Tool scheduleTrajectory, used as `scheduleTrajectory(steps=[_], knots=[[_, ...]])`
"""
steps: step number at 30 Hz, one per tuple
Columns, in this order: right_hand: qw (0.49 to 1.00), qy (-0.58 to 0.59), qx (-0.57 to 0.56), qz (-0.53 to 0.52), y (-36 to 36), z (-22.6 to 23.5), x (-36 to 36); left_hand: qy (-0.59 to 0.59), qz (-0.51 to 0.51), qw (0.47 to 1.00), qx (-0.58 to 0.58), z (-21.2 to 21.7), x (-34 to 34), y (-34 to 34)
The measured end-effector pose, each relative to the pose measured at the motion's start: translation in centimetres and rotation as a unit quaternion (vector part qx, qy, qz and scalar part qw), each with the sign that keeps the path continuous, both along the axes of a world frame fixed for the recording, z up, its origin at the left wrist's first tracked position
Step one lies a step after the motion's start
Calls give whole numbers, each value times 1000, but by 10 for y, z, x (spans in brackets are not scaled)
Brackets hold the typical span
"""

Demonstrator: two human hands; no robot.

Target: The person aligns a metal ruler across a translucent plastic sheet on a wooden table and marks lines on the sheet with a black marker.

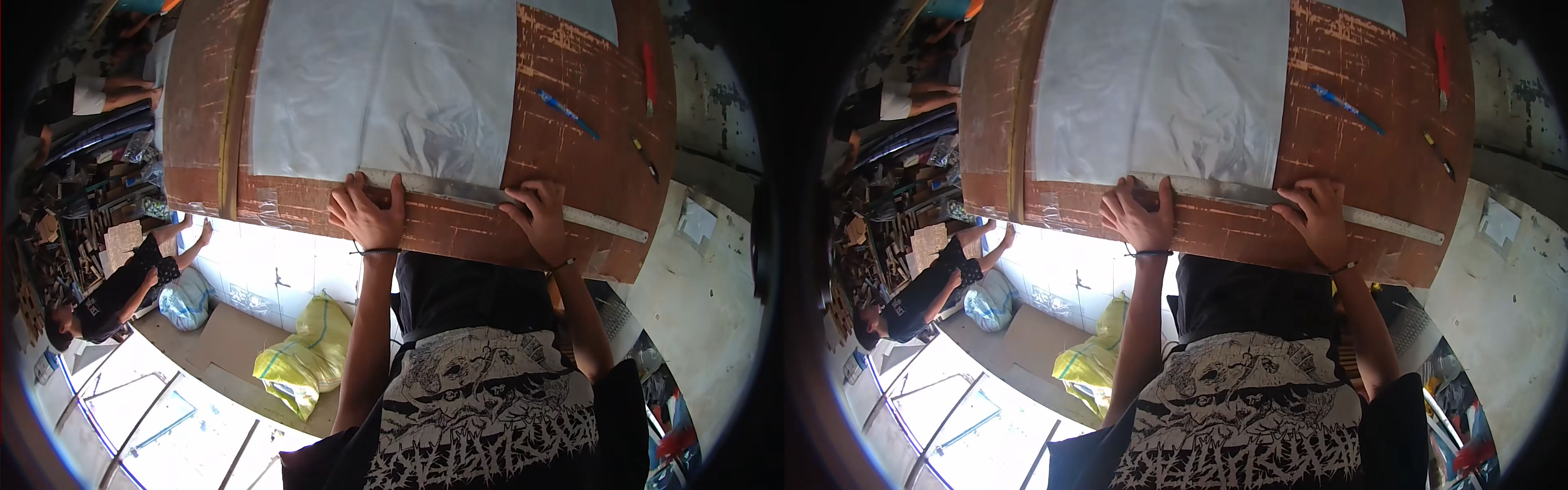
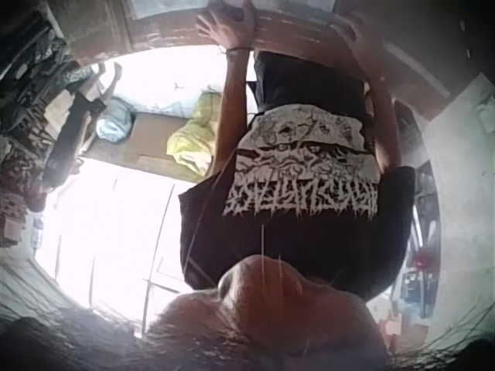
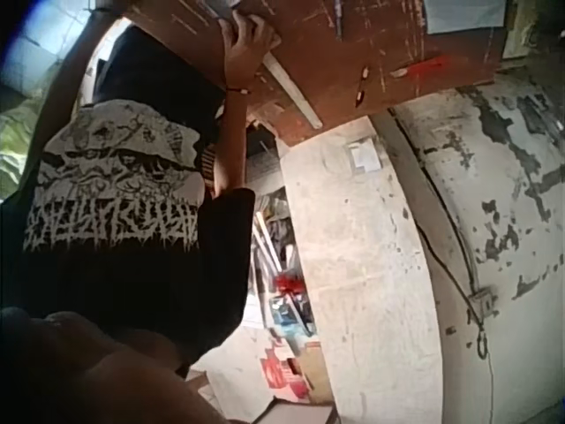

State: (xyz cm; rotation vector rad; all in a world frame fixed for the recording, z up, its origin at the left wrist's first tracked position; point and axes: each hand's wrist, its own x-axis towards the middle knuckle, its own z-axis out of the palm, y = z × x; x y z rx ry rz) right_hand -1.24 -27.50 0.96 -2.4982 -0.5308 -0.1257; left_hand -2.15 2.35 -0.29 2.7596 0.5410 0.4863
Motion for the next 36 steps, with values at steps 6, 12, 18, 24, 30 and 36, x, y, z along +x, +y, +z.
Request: scheduleTrajectory(steps=[6, 12, 18, 24, 30, 36], knots=[[1000, 11, -3, -1, -2, 7, 1, 92, -42, 991, 86, 18, 6, -1], [997, 59, -51, -8, 10, 25, 2, 167, -123, 974, 87, 51, 9, 12], [970, 240, -11, -43, -2, 75, 16, 86, -122, 986, -72, 53, 21, 41], [968, 179, 62, -163, 0, 142, 4, 245, -187, 940, -146, 73, 45, 82], [962, 91, 72, -249, 76, 181, 10, 353, -287, 858, -239, 90, 80, 108], [892, 7, 382, -242, 165, 228, 91, 321, -466, 704, -429, 131, 92, 95]])
